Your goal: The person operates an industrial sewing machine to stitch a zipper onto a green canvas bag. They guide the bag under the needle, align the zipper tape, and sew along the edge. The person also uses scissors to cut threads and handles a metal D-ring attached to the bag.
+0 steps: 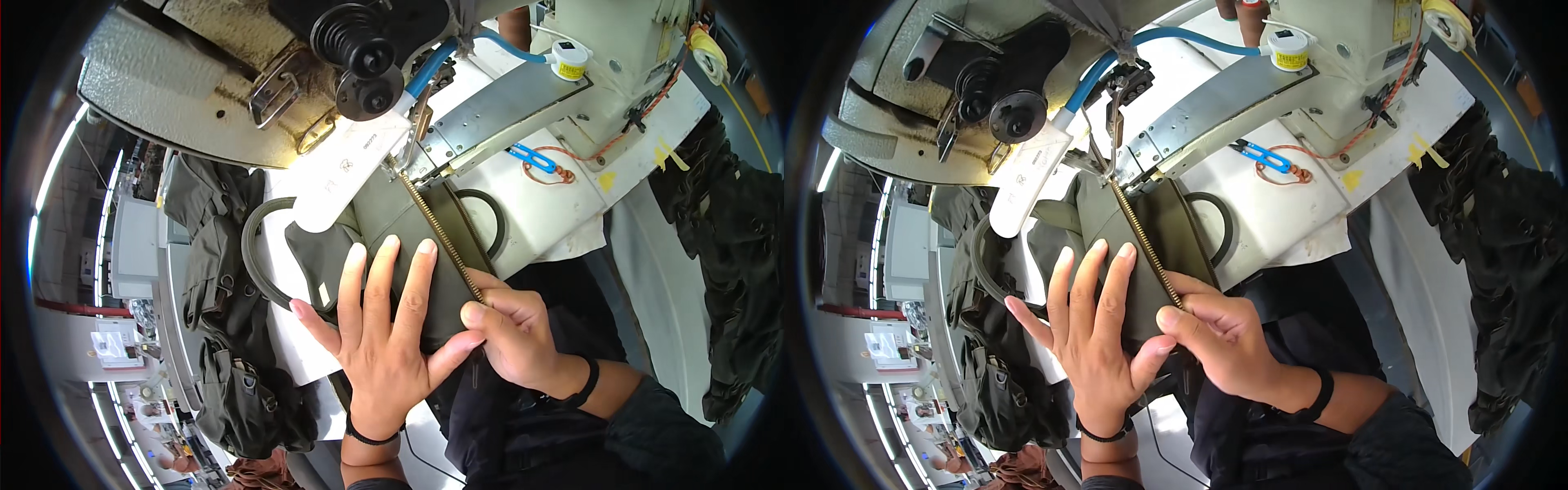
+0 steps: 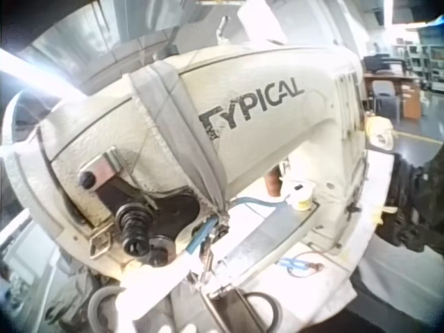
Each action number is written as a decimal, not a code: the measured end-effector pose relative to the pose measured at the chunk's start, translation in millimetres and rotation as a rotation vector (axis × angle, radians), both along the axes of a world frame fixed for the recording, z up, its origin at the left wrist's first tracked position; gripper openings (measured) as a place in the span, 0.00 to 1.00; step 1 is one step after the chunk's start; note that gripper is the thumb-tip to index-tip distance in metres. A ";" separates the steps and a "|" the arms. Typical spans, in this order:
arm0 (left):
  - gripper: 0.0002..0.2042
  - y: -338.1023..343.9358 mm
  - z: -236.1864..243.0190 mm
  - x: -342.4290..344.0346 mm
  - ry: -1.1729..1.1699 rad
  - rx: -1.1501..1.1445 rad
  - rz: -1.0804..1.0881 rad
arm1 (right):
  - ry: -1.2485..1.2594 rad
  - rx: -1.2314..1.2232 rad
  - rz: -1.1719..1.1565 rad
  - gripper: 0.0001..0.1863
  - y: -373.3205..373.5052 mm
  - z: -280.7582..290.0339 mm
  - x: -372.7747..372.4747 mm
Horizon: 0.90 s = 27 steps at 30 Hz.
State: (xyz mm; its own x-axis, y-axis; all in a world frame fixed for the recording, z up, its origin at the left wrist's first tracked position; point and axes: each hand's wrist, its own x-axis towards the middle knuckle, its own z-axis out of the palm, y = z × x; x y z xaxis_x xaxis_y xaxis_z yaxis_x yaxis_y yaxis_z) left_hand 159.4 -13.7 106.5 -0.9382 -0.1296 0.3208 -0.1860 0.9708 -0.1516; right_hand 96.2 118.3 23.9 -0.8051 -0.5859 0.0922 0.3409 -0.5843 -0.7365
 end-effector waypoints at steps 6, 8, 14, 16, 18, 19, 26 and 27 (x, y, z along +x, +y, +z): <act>0.42 -9.1 -1.7 -6.0 0.012 0.015 -0.010 | 0.017 0.004 -0.013 0.16 -9.2 1.2 -7.7; 0.41 -12.3 -2.8 -9.5 0.019 0.035 -0.014 | 0.059 0.017 -0.017 0.16 -12.6 -4.7 -11.7; 0.39 -23.6 -5.4 -18.6 0.041 0.043 -0.022 | -0.017 -0.040 0.029 0.15 -21.5 0.9 -25.0; 0.39 -24.8 -5.8 -20.9 0.043 0.042 -0.018 | 0.034 0.000 0.020 0.15 -23.1 -1.4 -28.4; 0.39 -26.1 -7.3 -21.1 0.061 0.047 -0.026 | 0.060 0.019 0.018 0.15 -23.4 -3.2 -29.8; 0.39 -26.6 -7.9 -21.1 0.070 0.050 -0.030 | 0.061 0.018 0.022 0.15 -23.3 -3.7 -30.2; 0.37 -32.8 -12.5 -27.1 0.082 0.060 -0.042 | 0.127 0.057 0.001 0.16 -29.0 -3.7 -41.5; 0.37 -34.7 -12.2 -29.7 0.093 0.069 -0.047 | 0.131 0.047 -0.005 0.16 -31.3 -4.0 -43.7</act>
